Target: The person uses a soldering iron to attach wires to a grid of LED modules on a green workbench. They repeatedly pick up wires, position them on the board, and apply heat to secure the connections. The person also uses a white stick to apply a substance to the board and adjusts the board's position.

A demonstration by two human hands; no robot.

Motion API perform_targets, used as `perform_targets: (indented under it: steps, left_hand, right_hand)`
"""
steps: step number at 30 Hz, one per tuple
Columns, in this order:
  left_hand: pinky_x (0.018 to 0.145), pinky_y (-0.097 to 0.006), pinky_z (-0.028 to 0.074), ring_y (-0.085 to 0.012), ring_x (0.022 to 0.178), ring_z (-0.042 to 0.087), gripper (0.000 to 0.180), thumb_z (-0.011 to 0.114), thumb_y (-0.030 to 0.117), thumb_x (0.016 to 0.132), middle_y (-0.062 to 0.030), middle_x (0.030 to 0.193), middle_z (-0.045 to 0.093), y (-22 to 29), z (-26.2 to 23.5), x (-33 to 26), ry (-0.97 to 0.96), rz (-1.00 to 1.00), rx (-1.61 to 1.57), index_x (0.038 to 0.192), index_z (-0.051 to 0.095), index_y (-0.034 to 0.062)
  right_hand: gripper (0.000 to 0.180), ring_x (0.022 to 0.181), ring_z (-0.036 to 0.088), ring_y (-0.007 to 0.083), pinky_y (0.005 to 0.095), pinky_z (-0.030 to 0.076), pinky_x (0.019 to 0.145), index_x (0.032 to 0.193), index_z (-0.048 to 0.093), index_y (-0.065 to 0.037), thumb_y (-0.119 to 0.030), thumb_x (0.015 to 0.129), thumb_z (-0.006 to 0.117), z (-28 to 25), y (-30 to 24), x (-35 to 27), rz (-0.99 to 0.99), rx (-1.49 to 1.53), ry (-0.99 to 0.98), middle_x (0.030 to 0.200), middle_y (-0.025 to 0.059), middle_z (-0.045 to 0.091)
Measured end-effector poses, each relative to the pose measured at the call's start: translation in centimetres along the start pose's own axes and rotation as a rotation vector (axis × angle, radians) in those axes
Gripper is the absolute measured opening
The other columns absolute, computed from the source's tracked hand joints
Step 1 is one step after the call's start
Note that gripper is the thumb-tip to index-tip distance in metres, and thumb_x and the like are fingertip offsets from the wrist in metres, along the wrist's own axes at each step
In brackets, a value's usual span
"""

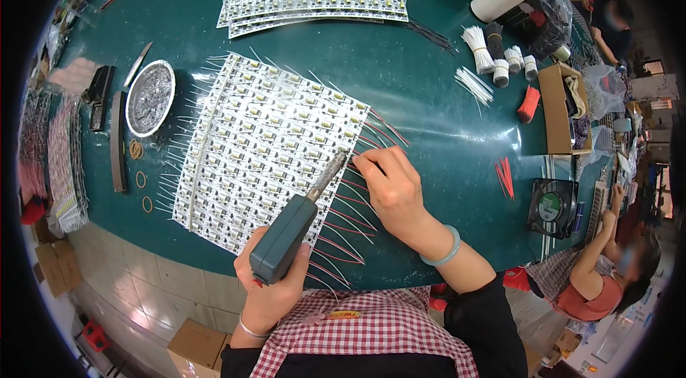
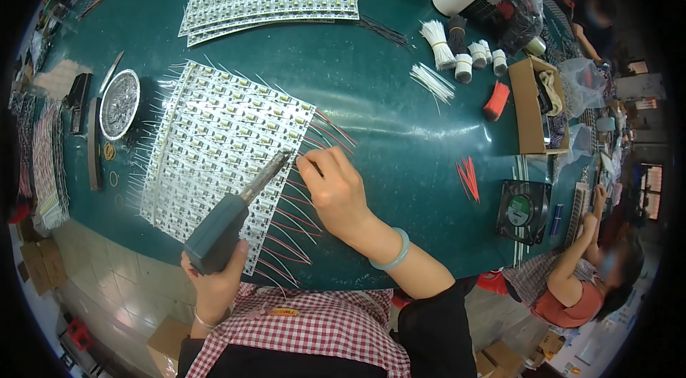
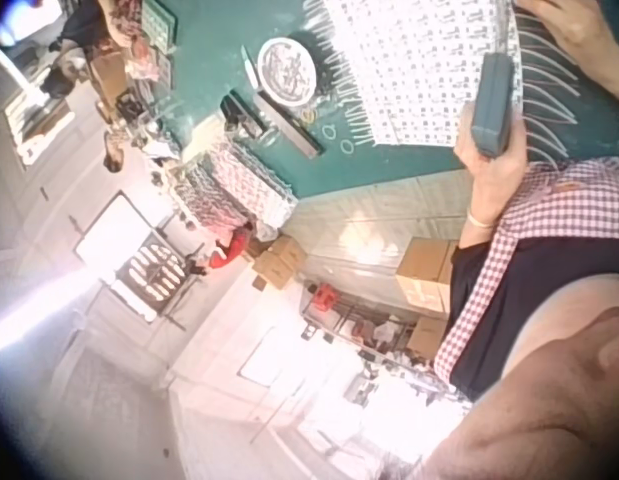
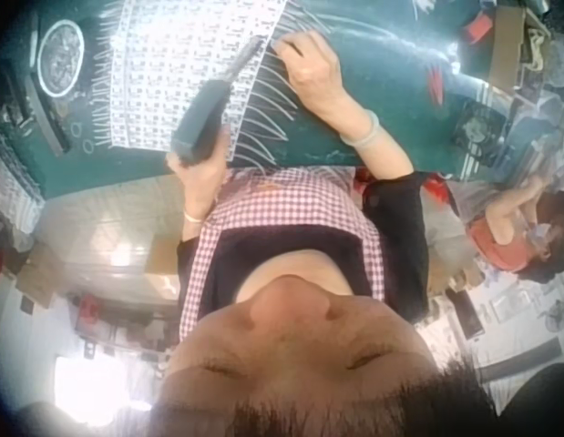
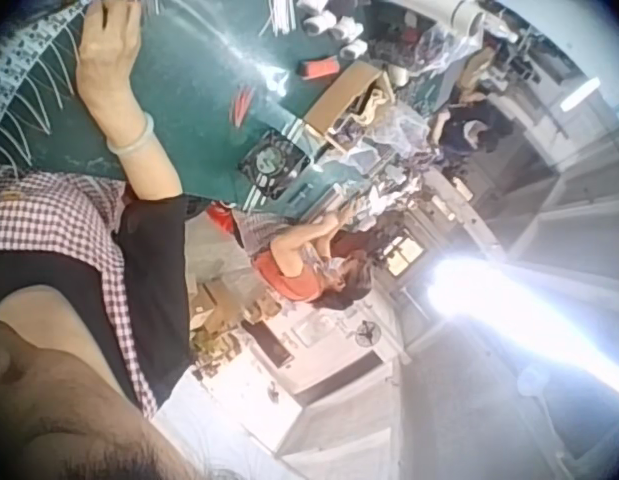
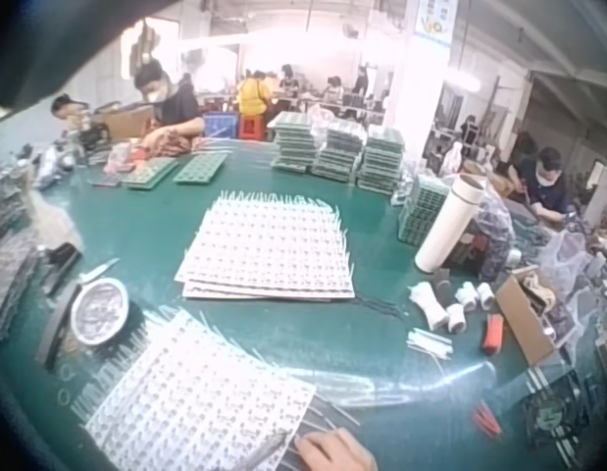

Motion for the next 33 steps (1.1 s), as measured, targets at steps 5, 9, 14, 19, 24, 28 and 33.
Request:
perform_targets:
  steps: [5, 9, 14, 19, 24, 28, 33]
  left_hand:
    - [0.059, -0.027, 0.046, -0.0117, 0.067, 0.060, 0.015, 0.076, -0.006, 0.078, -0.0086, 0.084, 0.066, -0.8, 0.6, -0.5, 0.028, -0.033, -0.067, 0.092, 0.070, -0.0049]
    - [0.059, -0.027, 0.047, -0.0114, 0.066, 0.060, 0.014, 0.075, -0.007, 0.078, -0.0077, 0.081, 0.066, -0.1, 0.9, -0.2, 0.051, 0.019, -0.031, 0.090, 0.070, -0.0044]
    - [0.058, -0.027, 0.046, -0.0107, 0.065, 0.058, 0.013, 0.076, -0.007, 0.078, -0.0066, 0.078, 0.064, 0.5, 0.6, -0.1, 0.040, 0.001, 0.008, 0.089, 0.069, -0.0041]
    - [0.055, -0.026, 0.044, -0.0103, 0.063, 0.055, 0.013, 0.076, -0.005, 0.078, -0.0063, 0.078, 0.061, 0.9, -0.2, 0.2, 0.010, 0.029, 0.060, 0.089, 0.069, -0.0042]
    - [0.056, -0.026, 0.044, -0.0101, 0.065, 0.056, 0.014, 0.076, -0.005, 0.078, -0.0061, 0.080, 0.061, 1.1, -0.5, 0.0, 0.009, 0.059, 0.105, 0.090, 0.069, -0.0052]
    - [0.058, -0.026, 0.046, -0.0103, 0.067, 0.057, 0.017, 0.077, -0.003, 0.079, -0.0064, 0.082, 0.063, 0.7, -0.3, -0.7, 0.052, -0.010, 0.002, 0.092, 0.068, -0.0066]
    - [0.061, -0.026, 0.048, -0.0117, 0.071, 0.060, 0.022, 0.078, -0.003, 0.078, -0.0087, 0.087, 0.066, -0.2, -0.5, -1.6, 0.090, -0.025, -0.051, 0.097, 0.069, -0.0071]
  right_hand:
    - [0.030, 0.089, 0.063, 0.0277, 0.0349, 0.056, 0.069, 0.103, 0.069, 0.005, 0.003, 0.074, 0.068, 0.0, 0.0, 0.0, -0.007, 0.009, 0.005, 0.099, 0.0117, 0.065]
    - [0.030, 0.089, 0.063, 0.0277, 0.0347, 0.056, 0.069, 0.104, 0.070, 0.005, 0.003, 0.074, 0.068, 0.1, 0.1, 0.0, -0.007, 0.007, 0.005, 0.099, 0.0117, 0.065]
    - [0.028, 0.089, 0.063, 0.0275, 0.0346, 0.056, 0.069, 0.102, 0.069, 0.004, 0.003, 0.074, 0.067, 0.1, 0.1, 0.0, -0.003, 0.010, 0.017, 0.098, 0.0113, 0.065]
    - [0.028, 0.088, 0.063, 0.0270, 0.0346, 0.056, 0.068, 0.101, 0.069, 0.003, 0.003, 0.074, 0.067, 0.1, 0.1, -0.1, 0.005, 0.005, 0.013, 0.098, 0.0108, 0.065]
    - [0.028, 0.088, 0.063, 0.0267, 0.0345, 0.056, 0.068, 0.101, 0.069, 0.003, 0.004, 0.074, 0.067, 0.2, 0.0, -0.1, 0.005, 0.005, 0.023, 0.098, 0.0105, 0.065]
    - [0.027, 0.088, 0.062, 0.0266, 0.0344, 0.055, 0.068, 0.100, 0.068, 0.002, 0.004, 0.073, 0.067, 0.1, -0.1, -0.1, 0.013, 0.007, 0.027, 0.097, 0.0102, 0.063]
    - [0.027, 0.088, 0.062, 0.0272, 0.0346, 0.054, 0.070, 0.099, 0.067, 0.002, 0.006, 0.072, 0.068, -0.4, -0.6, -0.2, 0.028, 0.020, 0.067, 0.097, 0.0103, 0.062]
Point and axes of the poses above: each hand's wrist, its own x-axis towards the middle knuckle, its own z-axis out of the palm, y = z × x, the point moved 1 cm from there along x, towards the middle knuckle
